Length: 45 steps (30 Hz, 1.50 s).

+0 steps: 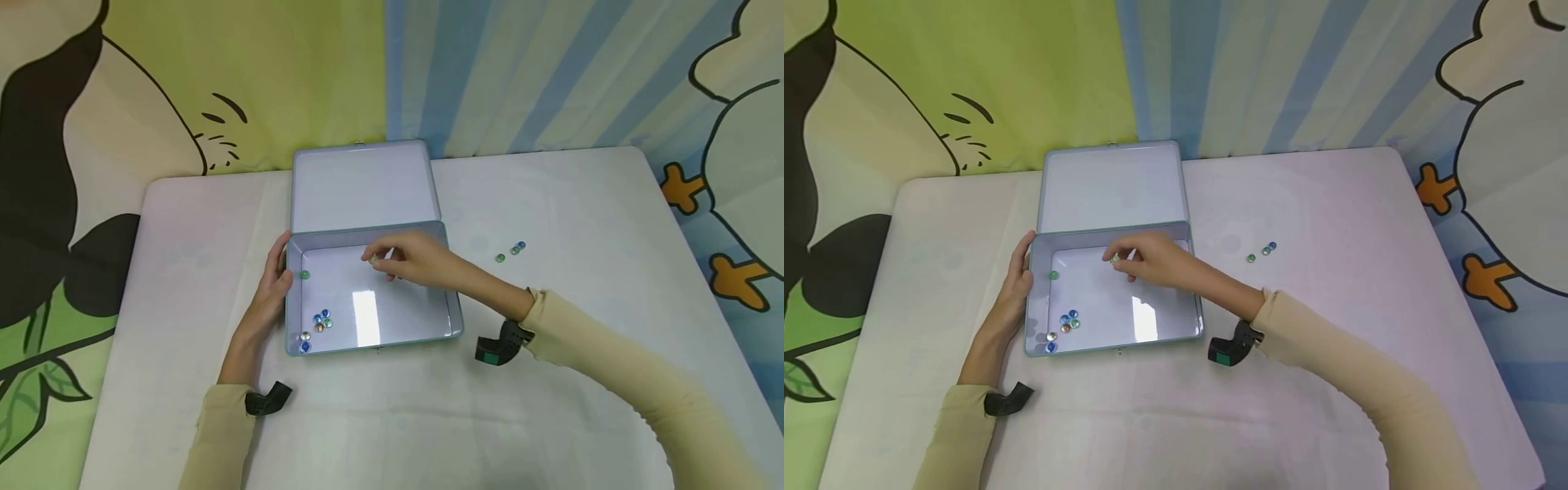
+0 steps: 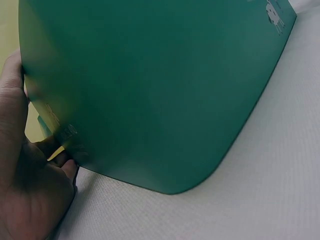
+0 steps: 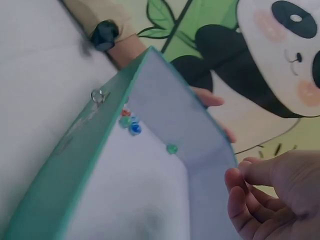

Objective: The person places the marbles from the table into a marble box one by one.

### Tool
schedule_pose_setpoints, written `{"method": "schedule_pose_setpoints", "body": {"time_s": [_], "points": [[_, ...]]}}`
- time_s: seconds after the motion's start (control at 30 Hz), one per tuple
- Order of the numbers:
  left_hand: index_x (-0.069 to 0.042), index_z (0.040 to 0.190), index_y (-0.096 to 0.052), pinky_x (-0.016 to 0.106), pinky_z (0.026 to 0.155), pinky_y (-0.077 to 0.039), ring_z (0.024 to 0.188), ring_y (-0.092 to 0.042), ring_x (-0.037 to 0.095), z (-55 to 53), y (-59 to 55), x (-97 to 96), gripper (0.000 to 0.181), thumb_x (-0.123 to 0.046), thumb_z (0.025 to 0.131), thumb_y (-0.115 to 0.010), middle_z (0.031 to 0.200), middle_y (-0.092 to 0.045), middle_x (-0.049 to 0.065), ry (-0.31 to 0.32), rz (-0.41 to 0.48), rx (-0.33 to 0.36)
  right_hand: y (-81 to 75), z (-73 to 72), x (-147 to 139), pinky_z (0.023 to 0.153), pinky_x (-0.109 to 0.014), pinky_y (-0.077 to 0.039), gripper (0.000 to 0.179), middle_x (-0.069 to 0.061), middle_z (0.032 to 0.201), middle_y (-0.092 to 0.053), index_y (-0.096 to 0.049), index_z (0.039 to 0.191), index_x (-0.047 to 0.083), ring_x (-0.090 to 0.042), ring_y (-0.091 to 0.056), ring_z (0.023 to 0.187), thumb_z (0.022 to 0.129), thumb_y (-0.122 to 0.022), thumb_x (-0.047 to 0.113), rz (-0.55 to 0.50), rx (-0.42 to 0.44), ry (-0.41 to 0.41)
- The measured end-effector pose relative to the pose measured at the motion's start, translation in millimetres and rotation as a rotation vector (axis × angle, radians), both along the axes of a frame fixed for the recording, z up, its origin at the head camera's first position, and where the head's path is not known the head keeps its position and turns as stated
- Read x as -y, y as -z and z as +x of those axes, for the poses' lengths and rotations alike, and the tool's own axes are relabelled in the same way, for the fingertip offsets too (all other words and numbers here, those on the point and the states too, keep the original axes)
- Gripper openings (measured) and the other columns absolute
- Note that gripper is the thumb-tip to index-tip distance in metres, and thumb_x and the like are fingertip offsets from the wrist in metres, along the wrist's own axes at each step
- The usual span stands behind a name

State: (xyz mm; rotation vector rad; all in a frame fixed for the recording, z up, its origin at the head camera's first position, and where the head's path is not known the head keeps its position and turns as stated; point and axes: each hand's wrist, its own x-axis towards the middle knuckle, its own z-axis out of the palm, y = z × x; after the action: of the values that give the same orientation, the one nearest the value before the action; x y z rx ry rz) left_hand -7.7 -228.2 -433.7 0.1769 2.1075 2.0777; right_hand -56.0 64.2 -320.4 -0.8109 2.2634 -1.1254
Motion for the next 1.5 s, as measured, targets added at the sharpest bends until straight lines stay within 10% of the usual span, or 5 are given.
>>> {"method": "schedule_pose_setpoints", "body": {"time_s": [0.33, 0.93, 1.17, 1.5], "points": [[-0.037, 0.154, -0.011, 0.060, 0.111, -0.011, 0.144, -0.015, 0.030, 1.6, -3.1, 1.4, 0.078, -0.063, 0.091, -0.051, 0.164, -0.008, 0.004, 0.020, 0.024, 0.012, 29.5, -28.3, 71.5, 0.067, -0.018, -0.045, 0.019, -0.007, 0.088, -0.068, -0.069, 0.112, 0.006, -0.015, -0.063, 0.070, 0.095, -0.061, 0.010, 0.199, 0.020, -0.217], [-0.036, 0.154, -0.011, 0.063, 0.114, -0.004, 0.150, -0.004, 0.030, -0.4, -1.9, 0.0, 0.080, -0.064, 0.091, -0.050, 0.164, -0.006, 0.004, 0.031, 0.006, 0.000, 60.2, -32.7, 91.6, 0.059, -0.014, -0.040, 0.013, 0.001, 0.074, -0.059, -0.070, 0.100, 0.008, -0.006, -0.050, 0.065, 0.088, -0.071, 0.011, 0.219, -0.006, -0.142], [-0.036, 0.154, -0.011, 0.063, 0.112, -0.008, 0.147, -0.011, 0.033, 0.0, -1.7, -0.4, 0.078, -0.064, 0.091, -0.050, 0.163, -0.009, 0.006, 0.023, -0.003, 0.001, 41.3, -27.8, 76.9, 0.066, -0.017, -0.043, 0.028, -0.004, 0.085, -0.065, -0.068, 0.114, 0.007, -0.010, -0.054, 0.074, 0.088, -0.071, 0.015, 0.207, -0.050, -0.153], [-0.035, 0.154, -0.014, 0.066, 0.113, -0.004, 0.148, -0.010, 0.034, 1.7, -5.0, -1.0, 0.083, -0.067, 0.088, -0.052, 0.162, -0.015, 0.008, -0.003, -0.031, -0.007, -6.0, 37.3, -25.2, 0.070, -0.024, -0.050, 0.027, -0.003, 0.090, -0.065, -0.067, 0.116, 0.012, -0.014, -0.060, 0.078, 0.089, -0.071, 0.016, -0.194, 0.005, 0.251]]}}
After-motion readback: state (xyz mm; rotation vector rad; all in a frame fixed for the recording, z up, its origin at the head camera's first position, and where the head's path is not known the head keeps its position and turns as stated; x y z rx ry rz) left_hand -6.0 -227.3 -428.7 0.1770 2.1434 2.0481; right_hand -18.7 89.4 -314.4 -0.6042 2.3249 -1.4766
